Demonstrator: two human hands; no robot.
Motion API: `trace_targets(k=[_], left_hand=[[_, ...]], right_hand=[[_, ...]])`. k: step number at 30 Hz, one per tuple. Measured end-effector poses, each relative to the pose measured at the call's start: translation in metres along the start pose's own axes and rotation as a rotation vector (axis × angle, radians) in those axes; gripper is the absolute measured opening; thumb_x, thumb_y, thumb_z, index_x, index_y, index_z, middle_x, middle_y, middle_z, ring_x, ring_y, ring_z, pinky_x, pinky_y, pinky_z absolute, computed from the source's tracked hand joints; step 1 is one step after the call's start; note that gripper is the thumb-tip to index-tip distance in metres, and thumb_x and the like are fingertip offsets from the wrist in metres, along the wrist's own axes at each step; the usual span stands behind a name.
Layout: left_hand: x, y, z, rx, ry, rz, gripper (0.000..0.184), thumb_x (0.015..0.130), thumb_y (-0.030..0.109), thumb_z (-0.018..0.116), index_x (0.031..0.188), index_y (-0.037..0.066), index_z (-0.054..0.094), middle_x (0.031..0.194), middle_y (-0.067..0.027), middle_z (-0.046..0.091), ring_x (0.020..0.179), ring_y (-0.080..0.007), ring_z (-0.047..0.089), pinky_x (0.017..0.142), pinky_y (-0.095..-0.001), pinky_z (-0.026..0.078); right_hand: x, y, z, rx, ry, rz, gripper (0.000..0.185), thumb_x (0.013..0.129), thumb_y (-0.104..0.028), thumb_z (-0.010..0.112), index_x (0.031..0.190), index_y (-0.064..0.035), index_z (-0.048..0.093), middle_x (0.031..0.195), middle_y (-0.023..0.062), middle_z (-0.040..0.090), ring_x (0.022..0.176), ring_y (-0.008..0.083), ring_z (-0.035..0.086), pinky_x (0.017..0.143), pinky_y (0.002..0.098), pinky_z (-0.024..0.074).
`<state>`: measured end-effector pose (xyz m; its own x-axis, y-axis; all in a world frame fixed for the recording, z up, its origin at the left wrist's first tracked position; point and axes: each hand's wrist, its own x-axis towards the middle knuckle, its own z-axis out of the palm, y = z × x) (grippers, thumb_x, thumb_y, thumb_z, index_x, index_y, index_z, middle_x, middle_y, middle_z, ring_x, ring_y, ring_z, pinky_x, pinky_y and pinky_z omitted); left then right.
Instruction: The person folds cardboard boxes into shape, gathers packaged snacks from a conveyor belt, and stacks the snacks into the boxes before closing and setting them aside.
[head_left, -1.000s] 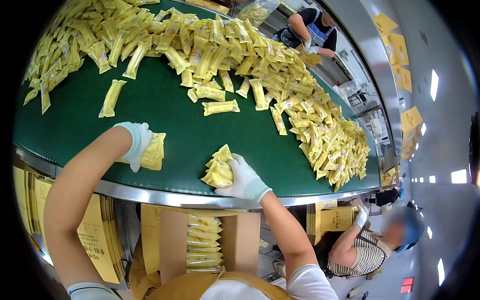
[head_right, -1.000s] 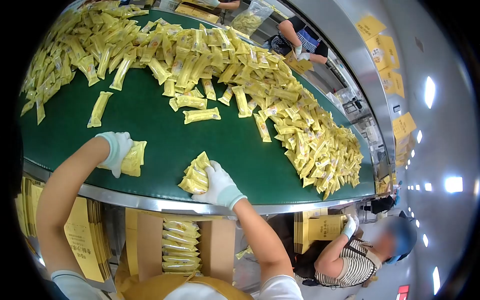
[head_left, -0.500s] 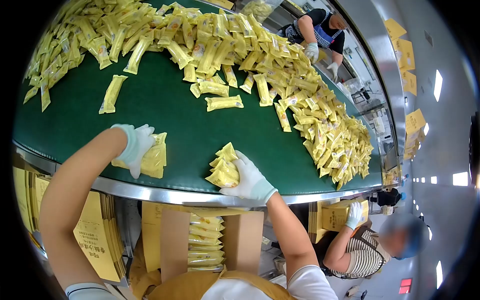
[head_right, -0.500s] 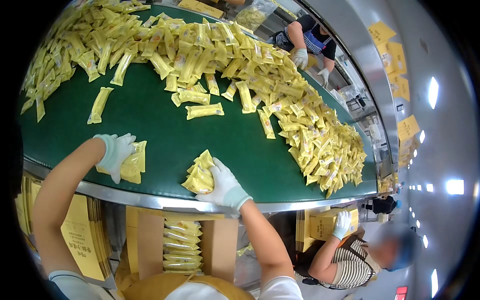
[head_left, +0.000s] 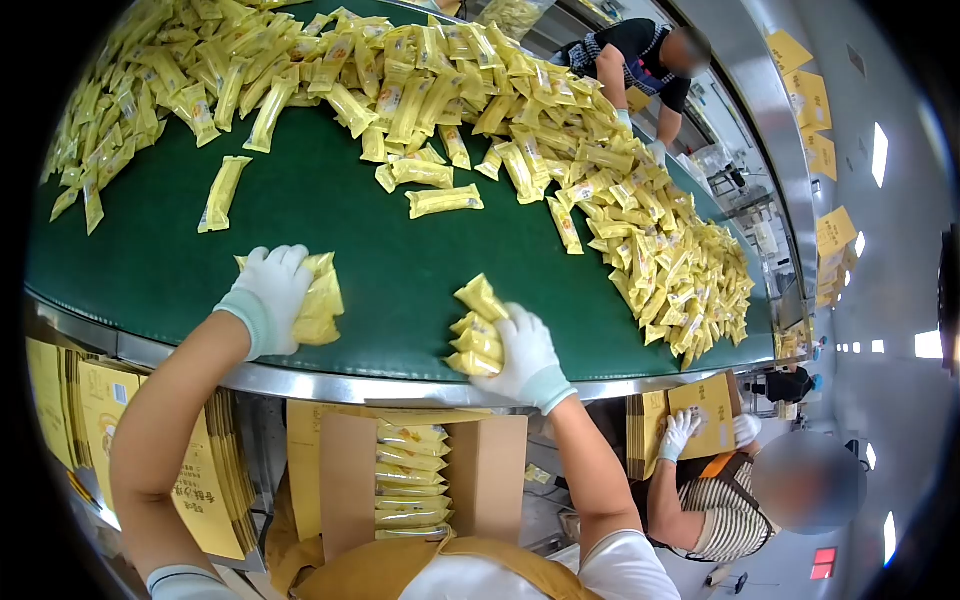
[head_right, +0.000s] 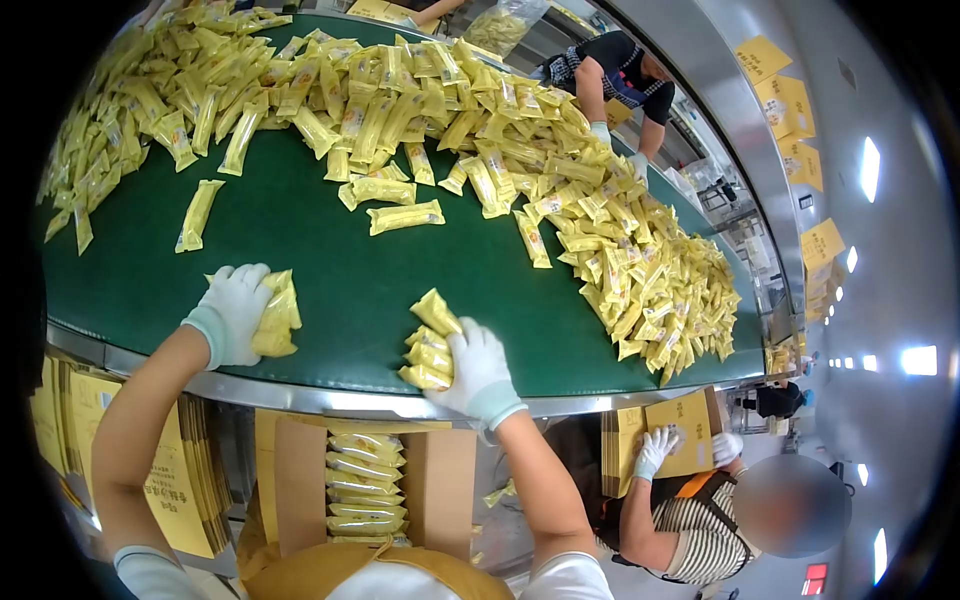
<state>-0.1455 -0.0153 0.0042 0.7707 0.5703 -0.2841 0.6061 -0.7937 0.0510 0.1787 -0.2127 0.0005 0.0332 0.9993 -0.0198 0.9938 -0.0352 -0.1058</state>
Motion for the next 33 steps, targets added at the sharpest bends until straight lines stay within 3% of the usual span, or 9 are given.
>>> trace_targets(k=[7, 11, 13, 19, 23, 25, 28, 30, 33], left_hand=[[0.018, 0.026, 0.024, -0.176, 0.215, -0.094, 0.096, 0.058, 0.054, 0.085, 0.133, 0.005, 0.05, 0.137, -0.0195, 0.048, 0.131, -0.0354, 0.044, 0.108, -0.0509, 0.032], [0.009, 0.04, 0.017, -0.115, 0.227, -0.267, 0.116, 0.061, 0.061, 0.082, 0.151, 0.006, 0.034, 0.136, -0.0186, 0.049, 0.13, -0.0342, 0.045, 0.105, -0.0474, 0.035], [0.01, 0.043, 0.021, -0.051, 0.224, -0.347, 0.128, 0.064, 0.065, 0.08, 0.158, 0.002, 0.019, 0.135, -0.0169, 0.05, 0.128, -0.0318, 0.047, 0.103, -0.0448, 0.036], [0.009, 0.047, 0.017, -0.092, 0.112, -0.38, 0.126, 0.065, 0.066, 0.078, 0.156, 0.0, 0.022, 0.131, -0.0149, 0.052, 0.122, -0.0302, 0.05, 0.104, -0.0439, 0.036], [-0.001, 0.043, 0.039, -0.212, 0.339, -0.375, 0.123, 0.063, 0.057, 0.084, 0.155, 0.001, 0.024, 0.129, -0.0165, 0.054, 0.121, -0.032, 0.051, 0.105, -0.0453, 0.036], [-0.003, 0.041, 0.037, -0.302, 0.436, -0.432, 0.12, 0.062, 0.049, 0.087, 0.154, 0.003, 0.027, 0.128, -0.0171, 0.055, 0.121, -0.0319, 0.054, 0.105, -0.0462, 0.04], [-0.005, 0.02, 0.05, -0.616, 0.702, -0.484, 0.118, 0.058, 0.044, 0.09, 0.152, 0.002, 0.032, 0.124, -0.0197, 0.057, 0.114, -0.0334, 0.059, 0.098, -0.0479, 0.048], [-0.003, -0.005, 0.059, -1.46, 0.714, -0.366, 0.078, 0.08, 0.043, 0.081, 0.138, 0.004, 0.047, 0.114, -0.0143, 0.061, 0.106, -0.0299, 0.063, 0.089, -0.0455, 0.055], [-0.043, 0.028, 0.018, -2.452, 0.691, -0.013, 0.057, 0.095, 0.057, 0.059, 0.128, 0.011, 0.052, 0.11, -0.0125, 0.062, 0.101, -0.0293, 0.065, 0.086, -0.0452, 0.058]], right_hand=[[0.015, 0.013, 0.019, 0.075, 0.123, -0.035, 0.079, 0.062, -0.042, 0.085, 0.12, -0.0003, 0.052, 0.119, 0.0205, 0.054, 0.106, 0.0385, 0.057, 0.091, 0.0463, 0.0482], [0.011, 0.017, 0.028, 0.083, 0.196, -0.106, 0.114, 0.061, -0.047, 0.086, 0.148, 0.0002, 0.03, 0.122, 0.0209, 0.053, 0.109, 0.0387, 0.055, 0.094, 0.0469, 0.0462], [0.009, 0.016, 0.035, 0.01, 0.193, -0.067, 0.114, 0.062, -0.049, 0.085, 0.149, -0.0001, 0.029, 0.123, 0.0214, 0.052, 0.11, 0.0392, 0.054, 0.097, 0.0476, 0.0449], [0.027, -0.003, 0.018, -0.076, -0.149, 0.345, 0.102, 0.071, -0.053, 0.081, 0.146, -0.0001, 0.035, 0.125, 0.0201, 0.057, 0.112, 0.0333, 0.058, 0.094, 0.0452, 0.0478], [0.018, 0.026, 0.019, 1.663, -0.041, 0.644, 0.056, 0.092, -0.048, 0.068, 0.129, -0.0076, 0.057, 0.104, 0.0081, 0.066, 0.091, 0.0204, 0.067, 0.079, 0.0345, 0.0557], [-0.002, 0.017, -0.011, 2.062, 0.037, 0.581, 0.057, 0.093, -0.05, 0.066, 0.132, -0.0093, 0.056, 0.111, 0.0109, 0.066, 0.093, 0.0263, 0.067, 0.082, 0.0427, 0.0571], [-0.032, 0.009, -0.039, 2.422, 0.015, 0.513, 0.06, 0.094, -0.055, 0.06, 0.136, -0.0115, 0.054, 0.124, 0.0137, 0.063, 0.106, 0.0379, 0.064, 0.094, 0.0614, 0.0505], [-0.055, 0.001, -0.054, 2.409, -0.025, 0.355, 0.065, 0.095, -0.055, 0.06, 0.141, -0.0104, 0.051, 0.131, 0.0157, 0.06, 0.114, 0.04, 0.061, 0.097, 0.0603, 0.0497], [-0.091, -0.028, -0.085, 1.65, -0.11, 0.08, 0.092, 0.082, -0.055, 0.073, 0.15, -0.0033, 0.038, 0.142, 0.0141, 0.054, 0.125, 0.0292, 0.057, 0.105, 0.0388, 0.0463]])
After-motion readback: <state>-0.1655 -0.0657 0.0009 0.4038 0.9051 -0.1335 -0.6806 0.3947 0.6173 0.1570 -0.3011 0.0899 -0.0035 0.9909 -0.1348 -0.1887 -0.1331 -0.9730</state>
